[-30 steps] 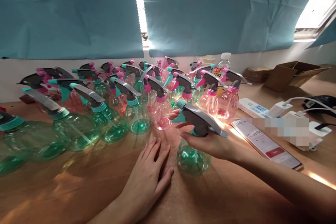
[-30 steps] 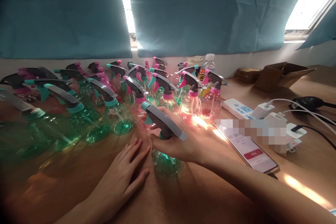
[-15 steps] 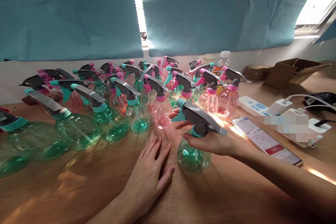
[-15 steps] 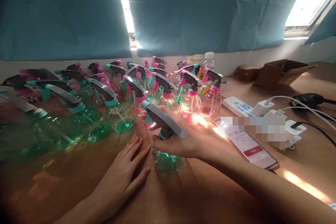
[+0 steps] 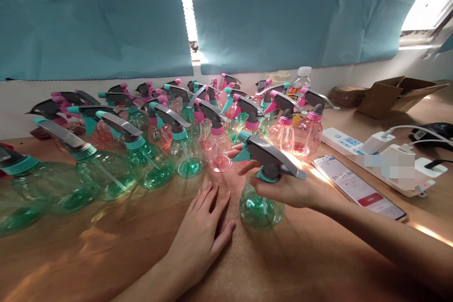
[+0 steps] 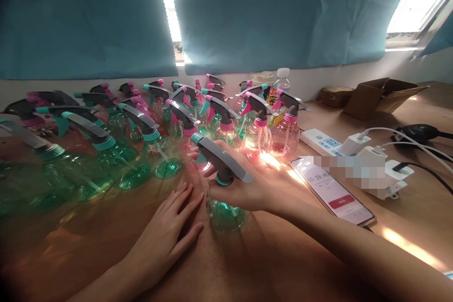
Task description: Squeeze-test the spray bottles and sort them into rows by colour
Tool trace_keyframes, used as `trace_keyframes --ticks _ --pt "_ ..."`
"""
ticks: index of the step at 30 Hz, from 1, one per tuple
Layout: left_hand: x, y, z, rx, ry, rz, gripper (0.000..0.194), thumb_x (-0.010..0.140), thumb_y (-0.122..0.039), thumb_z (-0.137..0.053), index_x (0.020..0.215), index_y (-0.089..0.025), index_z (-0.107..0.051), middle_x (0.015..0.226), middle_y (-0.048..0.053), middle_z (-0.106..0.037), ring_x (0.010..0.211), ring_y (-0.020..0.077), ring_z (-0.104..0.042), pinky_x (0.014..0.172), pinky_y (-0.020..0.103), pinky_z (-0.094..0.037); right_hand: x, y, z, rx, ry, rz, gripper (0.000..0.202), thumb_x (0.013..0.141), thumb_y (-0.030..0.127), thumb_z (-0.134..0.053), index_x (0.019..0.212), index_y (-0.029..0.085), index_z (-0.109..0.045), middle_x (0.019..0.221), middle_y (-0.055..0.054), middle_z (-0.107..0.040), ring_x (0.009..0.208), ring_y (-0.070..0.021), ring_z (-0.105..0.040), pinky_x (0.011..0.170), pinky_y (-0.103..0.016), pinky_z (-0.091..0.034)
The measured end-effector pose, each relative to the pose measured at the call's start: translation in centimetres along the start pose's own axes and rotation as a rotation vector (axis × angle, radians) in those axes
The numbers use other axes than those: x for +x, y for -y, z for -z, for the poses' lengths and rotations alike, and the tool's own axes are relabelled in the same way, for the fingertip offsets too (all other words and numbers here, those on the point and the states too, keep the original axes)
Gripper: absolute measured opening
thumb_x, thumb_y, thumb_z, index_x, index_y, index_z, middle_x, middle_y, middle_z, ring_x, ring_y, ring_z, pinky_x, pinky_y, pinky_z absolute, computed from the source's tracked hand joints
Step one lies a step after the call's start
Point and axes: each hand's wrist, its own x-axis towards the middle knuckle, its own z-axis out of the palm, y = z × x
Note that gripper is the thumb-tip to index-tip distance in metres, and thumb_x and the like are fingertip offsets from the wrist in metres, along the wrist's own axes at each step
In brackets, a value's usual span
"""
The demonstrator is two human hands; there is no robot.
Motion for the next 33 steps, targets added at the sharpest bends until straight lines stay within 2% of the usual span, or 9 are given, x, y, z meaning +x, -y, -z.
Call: trace_keyframes --ticks 5,8,12,15,18,21,24,29,33 --pt "0.2 -0.3 0.5 -0.003 0.04 0.012 0.051 0.098 -0.041 -0.04 0.141 -0.015 -0.044 0.15 0.017 -0.037 0.14 0.0334 -0.028 0.107 0.055 -0.033 0.0 0.1 -0.1 -0.007 -0.038 -0.013 0.063 0.069 0.011 -0.053 0.129 0.029 -0.05 0.107 -0.003 -0.068 0.088 -0.0178 -0.068 0.069 -0.028 -0.055" --pt "0.2 -0.4 0.7 -0.002 0.039 0.018 0.051 0.098 -0.041 -0.04 0.142 -0.016 -0.044 0.15 0.016 -0.036 0.14 0.0332 -0.027 0.108 0.055 -0.033 -0.1 0.2 -0.1 0.007 -0.048 -0.034 0.058 0.07 0.018 -0.057 0.127 0.027 -0.052 0.102 -0.003 -0.068 0.086 -0.0184 -0.068 0.069 -0.029 -0.055" --pt "0.3 -0.5 1.1 -0.003 0.083 0.028 0.051 0.097 -0.04 -0.043 0.142 -0.014 -0.044 0.15 0.017 -0.037 0.14 0.0345 -0.027 0.108 0.055 -0.032 -0.2 0.4 -0.1 0.017 -0.049 -0.056 0.049 0.068 0.015 -0.055 0.115 0.028 -0.058 0.098 -0.002 -0.068 0.082 -0.0171 -0.066 0.064 -0.027 -0.054" --pt "0.3 -0.5 1.2 0.004 0.071 0.021 0.051 0.097 -0.04 -0.043 0.142 -0.015 -0.044 0.149 0.017 -0.038 0.14 0.034 -0.027 0.109 0.055 -0.032 -0.2 0.6 0.0 0.016 -0.043 -0.06 0.038 0.07 0.018 -0.055 0.107 0.026 -0.059 0.087 -0.001 -0.067 0.075 -0.0165 -0.065 0.061 -0.028 -0.054" --pt "0.3 -0.5 1.1 0.009 0.061 0.02 0.05 0.097 -0.041 -0.044 0.141 -0.017 -0.044 0.149 0.016 -0.038 0.14 0.0328 -0.028 0.108 0.054 -0.033 -0.4 0.6 0.2 -0.021 -0.058 -0.051 0.032 0.071 0.021 -0.057 0.102 0.026 -0.057 0.085 0.001 -0.065 0.063 -0.0125 -0.058 0.055 -0.026 -0.051" --pt "0.4 -0.5 1.0 0.006 0.067 0.021 0.051 0.097 -0.042 -0.044 0.141 -0.017 -0.044 0.149 0.016 -0.038 0.14 0.033 -0.029 0.108 0.054 -0.033 -0.6 0.6 0.3 -0.143 -0.124 -0.081 0.01 0.068 0.018 -0.057 0.073 0.025 -0.052 0.061 0.006 -0.049 0.045 -0.0067 -0.036 0.038 -0.021 -0.035" --pt "0.5 -0.6 1.1 -0.001 0.075 0.016 0.051 0.097 -0.041 -0.043 0.141 -0.014 -0.044 0.149 0.018 -0.038 0.14 0.0339 -0.029 0.109 0.054 -0.032 -0.5 0.8 0.2 -0.22 -0.156 -0.116 0.025 0.066 0.018 -0.056 0.057 0.022 -0.033 0.05 0.008 -0.027 0.042 -0.006 -0.024 0.034 -0.02 -0.02" --pt "0.5 -0.5 1.0 0.004 0.065 0.013 0.05 0.097 -0.04 -0.044 0.141 -0.016 -0.044 0.149 0.017 -0.038 0.14 0.0338 -0.029 0.108 0.055 -0.033 -0.5 0.7 0.0 -0.166 -0.11 -0.103 0.009 0.068 0.017 -0.054 0.069 0.024 -0.048 0.052 0.008 -0.033 0.045 -0.0077 -0.032 0.039 -0.022 -0.028" --pt "0.4 -0.5 1.0 0.003 0.06 0.009 0.051 0.097 -0.04 -0.044 0.141 -0.016 -0.044 0.149 0.017 -0.039 0.14 0.0338 -0.029 0.108 0.055 -0.033 -0.8 -0.3 0.2 -0.218 -0.115 -0.116 0.012 0.071 0.019 -0.057 0.081 0.025 -0.056 0.055 0.008 -0.039 0.045 -0.0072 -0.035 0.039 -0.022 -0.029"
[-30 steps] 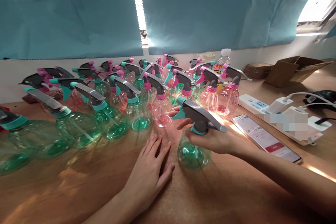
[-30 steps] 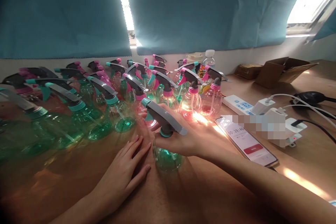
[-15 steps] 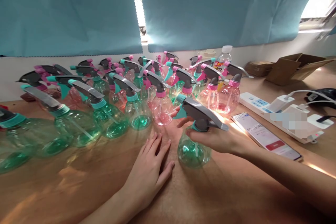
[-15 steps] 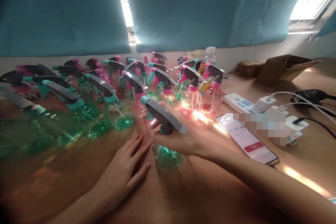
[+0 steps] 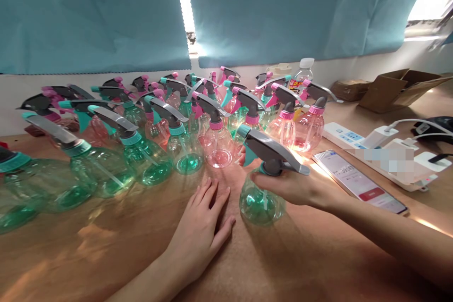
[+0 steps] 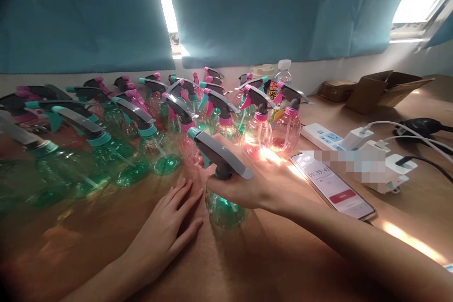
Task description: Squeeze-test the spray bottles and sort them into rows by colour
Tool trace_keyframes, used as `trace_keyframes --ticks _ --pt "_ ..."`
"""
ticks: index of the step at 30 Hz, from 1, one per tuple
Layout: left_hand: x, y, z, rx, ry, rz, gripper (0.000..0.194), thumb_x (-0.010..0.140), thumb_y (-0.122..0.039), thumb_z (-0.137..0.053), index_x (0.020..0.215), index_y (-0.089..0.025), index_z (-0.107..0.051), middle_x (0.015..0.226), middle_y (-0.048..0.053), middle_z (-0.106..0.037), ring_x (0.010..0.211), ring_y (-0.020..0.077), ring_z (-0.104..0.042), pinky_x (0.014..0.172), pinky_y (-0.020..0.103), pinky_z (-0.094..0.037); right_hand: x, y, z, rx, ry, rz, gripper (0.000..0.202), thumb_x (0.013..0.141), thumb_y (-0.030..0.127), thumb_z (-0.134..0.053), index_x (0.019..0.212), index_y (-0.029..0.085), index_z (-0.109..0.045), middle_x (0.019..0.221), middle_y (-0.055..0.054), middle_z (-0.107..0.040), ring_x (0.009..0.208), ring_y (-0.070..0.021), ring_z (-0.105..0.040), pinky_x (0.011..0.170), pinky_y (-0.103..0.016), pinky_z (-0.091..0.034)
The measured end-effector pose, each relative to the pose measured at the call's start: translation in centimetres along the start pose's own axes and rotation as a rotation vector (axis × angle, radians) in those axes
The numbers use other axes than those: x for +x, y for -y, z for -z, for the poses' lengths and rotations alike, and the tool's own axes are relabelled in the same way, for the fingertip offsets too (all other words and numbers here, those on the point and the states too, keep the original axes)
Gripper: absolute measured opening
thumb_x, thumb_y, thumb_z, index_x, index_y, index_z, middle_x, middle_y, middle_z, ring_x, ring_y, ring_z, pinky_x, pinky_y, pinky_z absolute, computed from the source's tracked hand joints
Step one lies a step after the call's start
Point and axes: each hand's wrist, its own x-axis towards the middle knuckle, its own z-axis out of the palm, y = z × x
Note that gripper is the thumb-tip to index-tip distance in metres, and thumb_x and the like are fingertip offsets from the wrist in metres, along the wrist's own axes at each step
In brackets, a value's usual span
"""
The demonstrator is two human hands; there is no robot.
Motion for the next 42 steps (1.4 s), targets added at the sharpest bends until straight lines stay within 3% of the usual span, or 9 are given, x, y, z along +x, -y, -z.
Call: trace_keyframes --ticks 5,11,20,30,36,42 --pt "0.0 -0.03 0.07 -0.003 0.012 0.008 0.051 0.097 -0.041 -0.043 0.141 -0.014 -0.044 0.149 0.017 -0.038 0.14 0.0339 -0.029 0.109 0.054 -0.033 0.02 -0.24 0.05 -0.102 -0.028 -0.006 0.029 0.07 0.025 -0.063 0.098 0.031 -0.059 0.054 0.008 -0.043 0.041 -0.0081 -0.036 0.035 -0.022 -0.024" --pt "-0.07 -0.02 0.01 -0.006 0.002 0.01 0.05 0.097 -0.041 -0.042 0.141 -0.017 -0.044 0.15 0.015 -0.038 0.14 0.032 -0.028 0.109 0.053 -0.032 0.07 -0.08 0.13 -0.024 -0.01 0.057 0.041 0.075 0.025 -0.063 0.114 0.036 -0.056 0.064 0.005 -0.057 0.052 -0.0144 -0.052 0.051 -0.03 -0.046" --pt "-0.04 -0.13 0.09 0.002 0.023 0.013 0.051 0.098 -0.041 -0.042 0.141 -0.014 -0.044 0.15 0.017 -0.037 0.14 0.0338 -0.027 0.108 0.055 -0.033 0.24 -0.5 -0.11 0.082 0.031 0.125 0.051 0.077 0.025 -0.061 0.126 0.033 -0.051 0.101 0.0 -0.067 0.074 -0.0157 -0.063 0.069 -0.033 -0.055" --pt "-0.06 -0.09 0.13 0.019 0.018 0.007 0.05 0.098 -0.04 -0.044 0.14 -0.014 -0.046 0.149 0.018 -0.038 0.14 0.0341 -0.028 0.108 0.055 -0.033 0.37 -0.34 -0.28 0.077 0.055 0.085 0.044 0.078 0.026 -0.06 0.121 0.028 -0.051 0.097 -0.002 -0.065 0.072 -0.0159 -0.061 0.076 -0.039 -0.056" --pt "0.01 -0.07 0.17 -0.001 0.013 0.002 0.051 0.097 -0.039 -0.045 0.14 -0.012 -0.046 0.149 0.019 -0.038 0.14 0.0349 -0.028 0.109 0.055 -0.032 0.41 -0.59 -0.67 0.103 0.03 0.13 0.041 0.08 0.027 -0.058 0.121 0.025 -0.049 0.099 -0.004 -0.064 0.089 -0.021 -0.065 0.073 -0.036 -0.057" --pt "-0.1 0.02 -0.1 0.0 -0.006 0.007 0.051 0.097 -0.04 -0.045 0.14 -0.015 -0.046 0.149 0.017 -0.039 0.14 0.0334 -0.029 0.108 0.054 -0.034 0.19 -0.37 -0.36 0.07 0.046 0.062 0.04 0.081 0.028 -0.059 0.121 0.028 -0.052 0.101 -0.001 -0.066 0.086 -0.0184 -0.066 0.073 -0.033 -0.056"
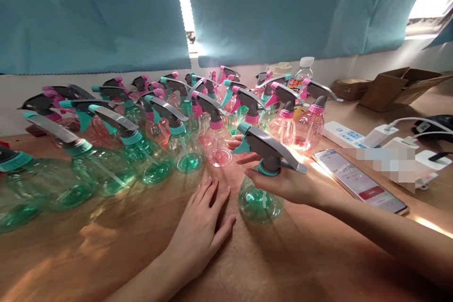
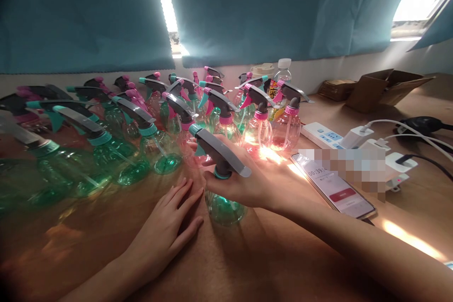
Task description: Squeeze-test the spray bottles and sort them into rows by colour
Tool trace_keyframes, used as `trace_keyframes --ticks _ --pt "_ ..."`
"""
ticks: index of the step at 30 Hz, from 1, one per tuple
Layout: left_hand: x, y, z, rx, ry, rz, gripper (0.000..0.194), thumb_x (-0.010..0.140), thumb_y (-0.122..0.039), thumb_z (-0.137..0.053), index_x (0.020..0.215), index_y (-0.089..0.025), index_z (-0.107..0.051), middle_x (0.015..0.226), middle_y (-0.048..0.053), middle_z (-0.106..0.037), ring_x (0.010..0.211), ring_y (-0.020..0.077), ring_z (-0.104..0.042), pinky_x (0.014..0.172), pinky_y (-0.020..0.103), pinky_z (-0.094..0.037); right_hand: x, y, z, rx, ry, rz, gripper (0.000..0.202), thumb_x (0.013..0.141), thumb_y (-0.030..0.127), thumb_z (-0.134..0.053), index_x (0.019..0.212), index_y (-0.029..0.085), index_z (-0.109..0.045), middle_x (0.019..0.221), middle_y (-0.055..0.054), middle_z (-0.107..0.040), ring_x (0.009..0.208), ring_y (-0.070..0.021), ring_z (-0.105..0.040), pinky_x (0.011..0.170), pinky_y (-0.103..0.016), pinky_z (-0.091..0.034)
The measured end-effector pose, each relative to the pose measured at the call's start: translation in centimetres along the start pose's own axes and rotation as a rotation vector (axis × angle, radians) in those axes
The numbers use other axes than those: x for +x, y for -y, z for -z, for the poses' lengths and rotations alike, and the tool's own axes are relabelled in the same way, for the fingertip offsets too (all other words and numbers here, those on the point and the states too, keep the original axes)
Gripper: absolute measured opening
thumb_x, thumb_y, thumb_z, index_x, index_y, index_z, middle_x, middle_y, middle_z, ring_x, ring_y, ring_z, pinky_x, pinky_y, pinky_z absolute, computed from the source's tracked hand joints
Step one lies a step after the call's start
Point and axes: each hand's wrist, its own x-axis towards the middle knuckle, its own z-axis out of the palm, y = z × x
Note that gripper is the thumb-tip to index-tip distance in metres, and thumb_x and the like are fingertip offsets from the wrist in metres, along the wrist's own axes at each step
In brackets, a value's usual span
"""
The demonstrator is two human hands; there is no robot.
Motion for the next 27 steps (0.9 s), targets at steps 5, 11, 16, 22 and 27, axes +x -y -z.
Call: trace_keyframes --ticks 5,11,16,22,27 --pt "0.02 -0.05 0.07 0.006 0.017 -0.001 0.05 0.097 -0.039 -0.044 0.14 -0.014 -0.046 0.149 0.018 -0.038 0.14 0.0336 -0.028 0.108 0.054 -0.033 0.17 0.95 0.04 0.039 -0.017 -0.015 0.04 0.079 0.026 -0.058 0.118 0.023 -0.052 0.103 -0.002 -0.067 0.077 -0.0155 -0.065 0.068 -0.03 -0.055" --pt "0.1 -0.03 0.18 0.002 0.017 0.002 0.05 0.097 -0.04 -0.045 0.14 -0.015 -0.046 0.149 0.017 -0.038 0.14 0.0334 -0.028 0.108 0.054 -0.033 0.28 0.96 -0.14 0.027 -0.028 0.005 0.039 0.078 0.023 -0.058 0.117 0.021 -0.054 0.091 -0.001 -0.068 0.083 -0.017 -0.066 0.071 -0.028 -0.055" --pt "0.1 -0.01 0.09 -0.001 0.02 0.003 0.051 0.097 -0.04 -0.044 0.141 -0.014 -0.045 0.149 0.018 -0.038 0.14 0.0341 -0.028 0.107 0.055 -0.034 0.04 0.54 -0.14 0.068 -0.032 0.009 0.042 0.079 0.03 -0.061 0.121 0.023 -0.054 0.086 0.0 -0.068 0.077 -0.0151 -0.066 0.066 -0.025 -0.055" --pt "0.1 0.0 0.06 0.001 0.01 0.002 0.05 0.097 -0.041 -0.045 0.14 -0.015 -0.046 0.149 0.017 -0.039 0.14 0.0331 -0.029 0.108 0.053 -0.034 0.05 0.79 -0.07 0.043 -0.039 0.018 0.043 0.079 0.03 -0.06 0.121 0.023 -0.055 0.099 -0.002 -0.069 0.081 -0.0162 -0.068 0.076 -0.029 -0.056" --pt "0.09 0.02 0.1 0.003 0.013 0.003 0.051 0.097 -0.041 -0.045 0.14 -0.015 -0.047 0.149 0.017 -0.039 0.14 0.0338 -0.029 0.108 0.054 -0.034 0.13 1.17 -0.06 0.009 -0.045 -0.005 0.047 0.078 0.028 -0.059 0.125 0.023 -0.055 0.107 -0.005 -0.069 0.087 -0.0186 -0.068 0.083 -0.033 -0.055"
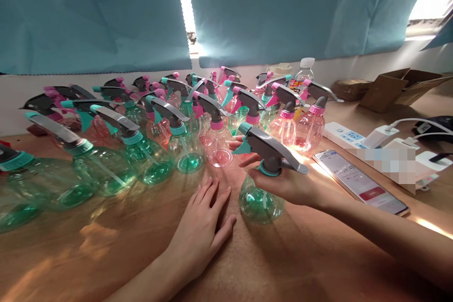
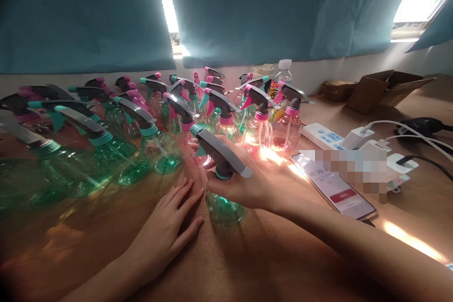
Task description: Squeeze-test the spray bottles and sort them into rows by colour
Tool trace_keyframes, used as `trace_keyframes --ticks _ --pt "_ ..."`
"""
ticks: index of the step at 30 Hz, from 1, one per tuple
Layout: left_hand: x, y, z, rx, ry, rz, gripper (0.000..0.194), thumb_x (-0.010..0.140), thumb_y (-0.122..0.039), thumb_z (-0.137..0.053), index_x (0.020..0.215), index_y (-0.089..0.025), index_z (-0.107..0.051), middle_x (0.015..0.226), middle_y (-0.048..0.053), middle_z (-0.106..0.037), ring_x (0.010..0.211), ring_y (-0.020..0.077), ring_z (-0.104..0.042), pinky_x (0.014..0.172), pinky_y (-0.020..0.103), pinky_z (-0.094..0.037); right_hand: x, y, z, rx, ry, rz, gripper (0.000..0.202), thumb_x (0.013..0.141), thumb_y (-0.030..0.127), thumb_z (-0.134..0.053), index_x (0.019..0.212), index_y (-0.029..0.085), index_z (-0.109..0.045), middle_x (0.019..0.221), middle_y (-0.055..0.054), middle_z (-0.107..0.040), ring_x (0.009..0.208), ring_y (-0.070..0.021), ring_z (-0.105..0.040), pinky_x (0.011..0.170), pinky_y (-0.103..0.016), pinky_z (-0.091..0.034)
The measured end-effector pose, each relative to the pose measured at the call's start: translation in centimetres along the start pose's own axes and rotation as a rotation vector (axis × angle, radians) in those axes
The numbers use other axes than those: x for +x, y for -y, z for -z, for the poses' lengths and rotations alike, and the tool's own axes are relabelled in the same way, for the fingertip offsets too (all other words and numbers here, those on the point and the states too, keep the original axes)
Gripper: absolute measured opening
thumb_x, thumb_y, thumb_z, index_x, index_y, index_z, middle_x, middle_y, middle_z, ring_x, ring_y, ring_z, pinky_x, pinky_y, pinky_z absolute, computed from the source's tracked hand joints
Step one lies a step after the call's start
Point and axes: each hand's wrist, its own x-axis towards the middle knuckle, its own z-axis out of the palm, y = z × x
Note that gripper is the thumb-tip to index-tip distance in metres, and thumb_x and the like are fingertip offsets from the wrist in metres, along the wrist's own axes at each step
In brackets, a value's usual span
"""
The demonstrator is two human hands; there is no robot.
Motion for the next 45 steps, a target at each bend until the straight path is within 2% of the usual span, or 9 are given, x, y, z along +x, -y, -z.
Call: trace_keyframes --ticks 5,11,14,19,27,31,36,40,45 --pt "-0.1 -0.1 0.1 -0.003 0.007 0.0 0.051 0.097 -0.041 -0.045 0.14 -0.014 -0.047 0.149 0.018 -0.038 0.14 0.0345 -0.028 0.107 0.055 -0.034 -0.1 0.2 0.1 0.05 0.013 0.021 0.058 0.078 0.019 -0.056 0.134 0.03 -0.049 0.112 -0.003 -0.068 0.086 -0.017 -0.068 0.077 -0.03 -0.056" --pt "-0.1 0.0 0.0 -0.01 -0.002 0.004 0.05 0.096 -0.04 -0.046 0.14 -0.015 -0.047 0.149 0.018 -0.039 0.14 0.0338 -0.029 0.108 0.054 -0.033 -0.1 0.1 0.1 0.038 0.03 0.018 0.058 0.08 0.022 -0.057 0.136 0.029 -0.048 0.09 -0.001 -0.071 0.078 -0.0161 -0.068 0.07 -0.028 -0.055" --pt "-0.1 0.0 0.0 -0.011 -0.007 0.004 0.05 0.097 -0.041 -0.045 0.14 -0.016 -0.046 0.149 0.017 -0.039 0.139 0.0335 -0.029 0.107 0.053 -0.034 -0.2 0.0 0.1 0.02 0.021 0.008 0.057 0.08 0.022 -0.056 0.136 0.029 -0.048 0.084 0.0 -0.07 0.073 -0.0159 -0.067 0.07 -0.029 -0.055" --pt "0.0 0.0 0.0 -0.013 -0.001 0.003 0.05 0.096 -0.04 -0.045 0.14 -0.016 -0.046 0.149 0.017 -0.038 0.14 0.0341 -0.029 0.107 0.054 -0.034 -0.2 -0.2 0.3 -0.011 0.049 -0.021 0.056 0.08 0.026 -0.059 0.135 0.031 -0.048 0.09 0.001 -0.072 0.078 -0.0169 -0.068 0.077 -0.032 -0.055" --pt "0.0 0.0 0.0 -0.03 0.006 0.006 0.05 0.096 -0.04 -0.046 0.14 -0.015 -0.046 0.149 0.017 -0.038 0.14 0.0343 -0.028 0.109 0.054 -0.032 -0.4 -0.9 0.1 -0.034 0.011 -0.073 0.039 0.077 0.023 -0.06 0.115 0.031 -0.061 0.09 0.001 -0.071 0.081 -0.0187 -0.067 0.071 -0.031 -0.055" --pt "0.0 -0.1 0.0 -0.021 0.017 0.0 0.05 0.097 -0.039 -0.045 0.14 -0.013 -0.047 0.149 0.019 -0.038 0.139 0.0354 -0.028 0.108 0.056 -0.032 -0.4 -0.9 0.0 0.037 -0.025 -0.053 0.026 0.075 0.024 -0.06 0.101 0.027 -0.062 0.088 -0.001 -0.069 0.083 -0.0194 -0.066 0.066 -0.03 -0.054" --pt "0.0 0.0 0.1 -0.019 0.008 0.004 0.05 0.097 -0.039 -0.046 0.14 -0.015 -0.046 0.149 0.017 -0.039 0.14 0.0338 -0.028 0.108 0.055 -0.032 -0.3 0.0 0.0 0.091 -0.032 -0.042 0.013 0.073 0.023 -0.058 0.086 0.022 -0.058 0.076 0.0 -0.063 0.067 -0.0141 -0.062 0.057 -0.026 -0.05" --pt "0.0 -0.1 0.0 -0.02 0.014 0.006 0.05 0.096 -0.039 -0.046 0.14 -0.014 -0.046 0.149 0.017 -0.038 0.14 0.0338 -0.028 0.108 0.054 -0.032 -0.6 -0.8 0.0 0.029 -0.011 -0.078 0.012 0.077 0.028 -0.06 0.089 0.024 -0.059 0.073 0.002 -0.062 0.063 -0.0129 -0.058 0.057 -0.027 -0.048" --pt "-0.1 -0.1 0.0 -0.031 -0.009 0.004 0.049 0.096 -0.04 -0.046 0.14 -0.018 -0.046 0.149 0.015 -0.039 0.139 0.0332 -0.03 0.108 0.053 -0.033 -0.5 -1.0 0.0 -0.024 -0.028 -0.08 0.017 0.076 0.028 -0.059 0.093 0.024 -0.06 0.08 0.0 -0.065 0.068 -0.0155 -0.06 0.062 -0.03 -0.05"
